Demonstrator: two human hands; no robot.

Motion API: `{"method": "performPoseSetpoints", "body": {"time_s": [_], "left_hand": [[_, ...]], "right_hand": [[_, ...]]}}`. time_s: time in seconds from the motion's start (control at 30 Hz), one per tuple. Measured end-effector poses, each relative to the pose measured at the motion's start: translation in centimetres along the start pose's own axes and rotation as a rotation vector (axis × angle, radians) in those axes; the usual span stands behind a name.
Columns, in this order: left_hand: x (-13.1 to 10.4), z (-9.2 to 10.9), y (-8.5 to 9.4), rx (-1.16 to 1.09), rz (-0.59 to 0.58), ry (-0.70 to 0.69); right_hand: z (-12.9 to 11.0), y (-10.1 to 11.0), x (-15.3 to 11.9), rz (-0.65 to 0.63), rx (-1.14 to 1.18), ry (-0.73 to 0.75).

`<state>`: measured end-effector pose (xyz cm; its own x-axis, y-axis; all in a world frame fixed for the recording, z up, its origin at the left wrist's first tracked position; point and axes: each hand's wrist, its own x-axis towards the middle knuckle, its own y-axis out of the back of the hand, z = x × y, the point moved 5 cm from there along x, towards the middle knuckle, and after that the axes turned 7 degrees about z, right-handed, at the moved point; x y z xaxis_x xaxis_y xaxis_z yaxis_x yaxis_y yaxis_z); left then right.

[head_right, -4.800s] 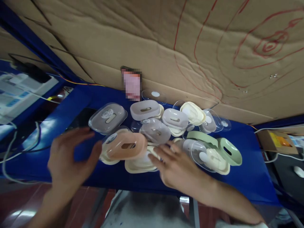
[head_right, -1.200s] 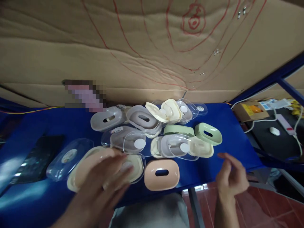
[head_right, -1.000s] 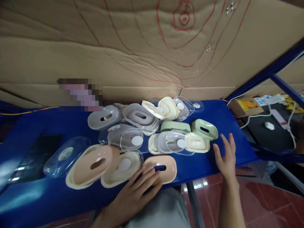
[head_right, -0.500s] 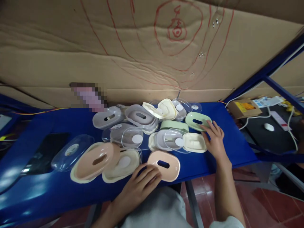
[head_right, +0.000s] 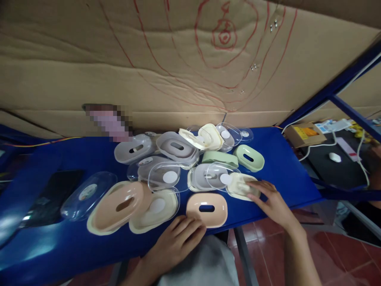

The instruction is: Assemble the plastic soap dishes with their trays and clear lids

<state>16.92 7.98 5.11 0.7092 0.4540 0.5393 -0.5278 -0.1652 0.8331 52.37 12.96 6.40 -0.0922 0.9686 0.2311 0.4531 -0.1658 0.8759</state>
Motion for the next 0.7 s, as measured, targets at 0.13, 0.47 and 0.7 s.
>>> {"method": "performPoseSetpoints", "body": {"time_s": [0.13, 0.47, 0.7], "left_hand": [[0.0, 0.1, -0.4, 0.01, -0.037, -0.006], [0.2, -0.2, -0.6, 0.018, 0.0, 0.075], [0.8, -0.2, -0.4, -0.028, -0.026, 0.038]], "right_hand": [[1.6, 2.6, 8.6, 0.236, -0.025, -0.052], [1.1, -4.8, 20.1, -0.012, 0.11, 0.099], [-1.3, -6.7, 20.3, -0.162, -0.053, 0.174]]}}
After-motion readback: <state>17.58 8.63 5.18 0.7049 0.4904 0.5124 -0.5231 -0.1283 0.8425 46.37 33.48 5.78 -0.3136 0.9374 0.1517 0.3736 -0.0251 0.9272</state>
